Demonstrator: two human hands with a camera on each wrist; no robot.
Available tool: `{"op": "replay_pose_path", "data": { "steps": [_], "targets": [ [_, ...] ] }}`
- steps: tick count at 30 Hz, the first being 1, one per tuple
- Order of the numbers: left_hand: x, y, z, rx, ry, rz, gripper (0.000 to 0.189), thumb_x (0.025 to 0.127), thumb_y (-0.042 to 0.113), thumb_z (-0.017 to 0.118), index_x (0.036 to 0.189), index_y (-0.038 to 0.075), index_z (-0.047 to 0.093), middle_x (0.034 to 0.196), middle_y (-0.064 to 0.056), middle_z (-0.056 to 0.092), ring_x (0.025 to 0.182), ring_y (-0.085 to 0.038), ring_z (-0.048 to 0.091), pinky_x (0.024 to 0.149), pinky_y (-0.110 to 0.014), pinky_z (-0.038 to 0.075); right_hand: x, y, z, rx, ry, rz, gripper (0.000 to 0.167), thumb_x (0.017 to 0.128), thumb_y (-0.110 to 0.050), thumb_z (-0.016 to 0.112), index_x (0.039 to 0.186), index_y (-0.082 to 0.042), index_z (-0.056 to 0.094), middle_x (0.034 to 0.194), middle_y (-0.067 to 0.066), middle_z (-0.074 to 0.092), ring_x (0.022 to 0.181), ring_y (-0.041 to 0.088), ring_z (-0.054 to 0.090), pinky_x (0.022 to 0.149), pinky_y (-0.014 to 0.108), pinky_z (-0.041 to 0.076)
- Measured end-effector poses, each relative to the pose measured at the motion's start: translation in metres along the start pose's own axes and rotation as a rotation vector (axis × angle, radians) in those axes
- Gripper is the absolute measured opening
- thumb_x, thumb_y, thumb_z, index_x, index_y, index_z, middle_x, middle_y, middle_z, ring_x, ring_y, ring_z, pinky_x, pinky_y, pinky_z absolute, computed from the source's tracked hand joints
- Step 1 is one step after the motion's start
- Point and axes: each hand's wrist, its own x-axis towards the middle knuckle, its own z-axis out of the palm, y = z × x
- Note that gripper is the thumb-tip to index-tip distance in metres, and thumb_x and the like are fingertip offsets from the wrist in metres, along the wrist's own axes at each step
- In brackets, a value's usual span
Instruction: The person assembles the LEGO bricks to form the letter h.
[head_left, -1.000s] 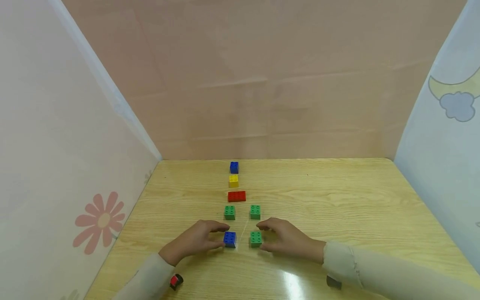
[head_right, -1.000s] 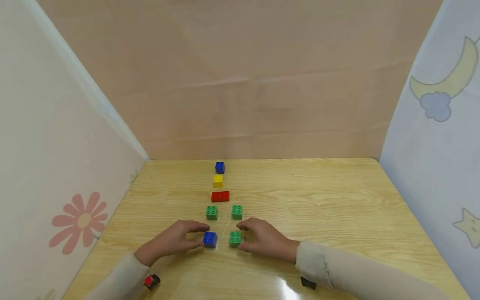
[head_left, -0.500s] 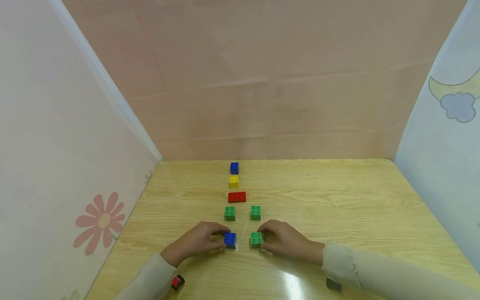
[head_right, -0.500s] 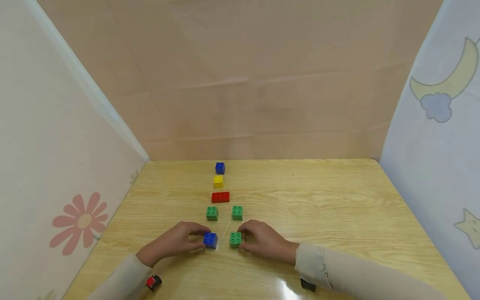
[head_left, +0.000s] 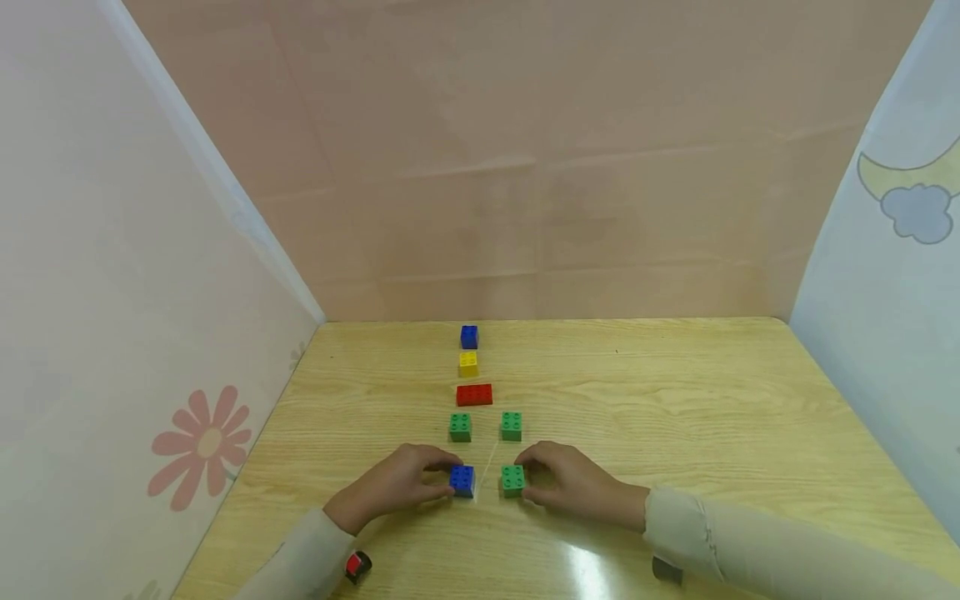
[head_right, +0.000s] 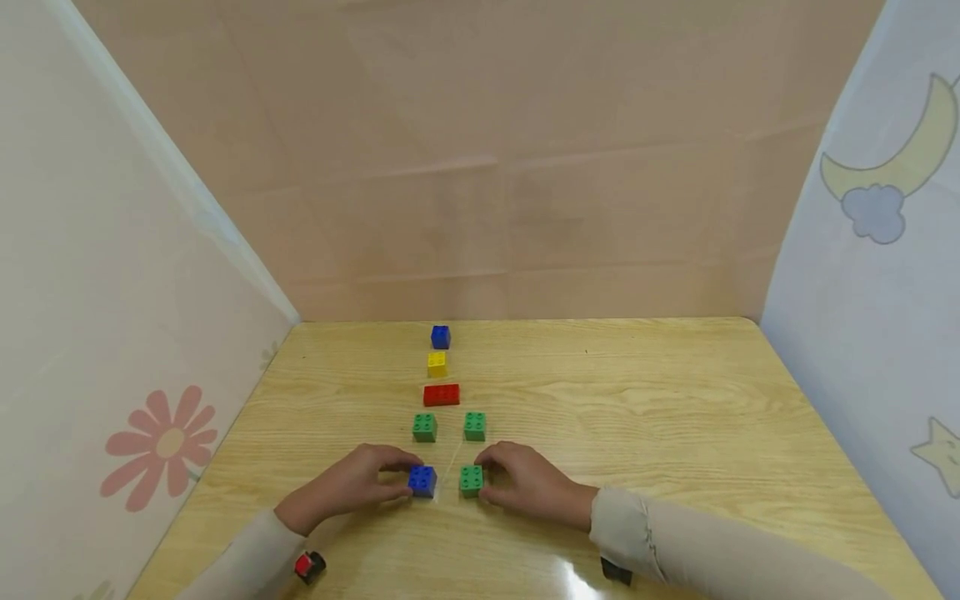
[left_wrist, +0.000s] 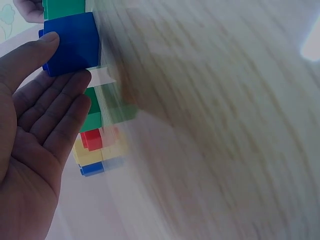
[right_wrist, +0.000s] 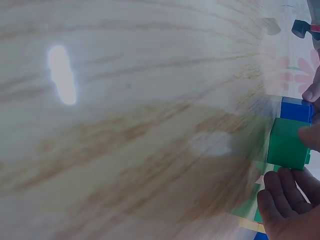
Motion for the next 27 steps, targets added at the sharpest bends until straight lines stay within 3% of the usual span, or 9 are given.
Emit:
{"op": "replay_pose_path", "data": {
  "steps": [8, 16, 27],
  "targets": [
    [0.004, 0.006, 0.002, 0.007, 0.005, 0.006, 0.038, 0.09, 0.035, 0.07, 0.125, 0.02, 0.066, 0.119, 0.012, 0.064, 0.107, -0.006, 0.061, 0.089, -0.026, 0.052, -0.002, 0.0, 0.0, -0.002, 0.002, -0.001, 0.036, 0.089, -0.03, 0.073, 0.119, -0.014, 0.063, 0.115, -0.01, 0.063, 0.109, 0.011, 0.058, 0.096, 0.036, 0.049],
    [0.01, 0.013, 0.006, 0.02, 0.002, 0.056, 0.037, 0.09, 0.033, 0.071, 0.124, 0.018, 0.067, 0.117, 0.01, 0.066, 0.103, -0.004, 0.062, 0.087, -0.024, 0.052, -0.004, 0.001, 0.0, 0.016, 0.003, 0.002, 0.034, 0.089, -0.027, 0.073, 0.119, -0.014, 0.064, 0.115, -0.01, 0.063, 0.109, 0.011, 0.058, 0.096, 0.036, 0.049],
    [0.018, 0.019, 0.01, 0.026, -0.004, 0.073, 0.038, 0.091, 0.033, 0.07, 0.125, 0.017, 0.066, 0.119, 0.01, 0.066, 0.104, -0.002, 0.061, 0.086, -0.021, 0.052, -0.008, 0.005, -0.01, -0.005, 0.05, 0.002, 0.037, 0.091, -0.036, 0.07, 0.121, -0.017, 0.062, 0.114, -0.011, 0.062, 0.104, 0.013, 0.061, 0.09, 0.036, 0.052]
  ]
}}
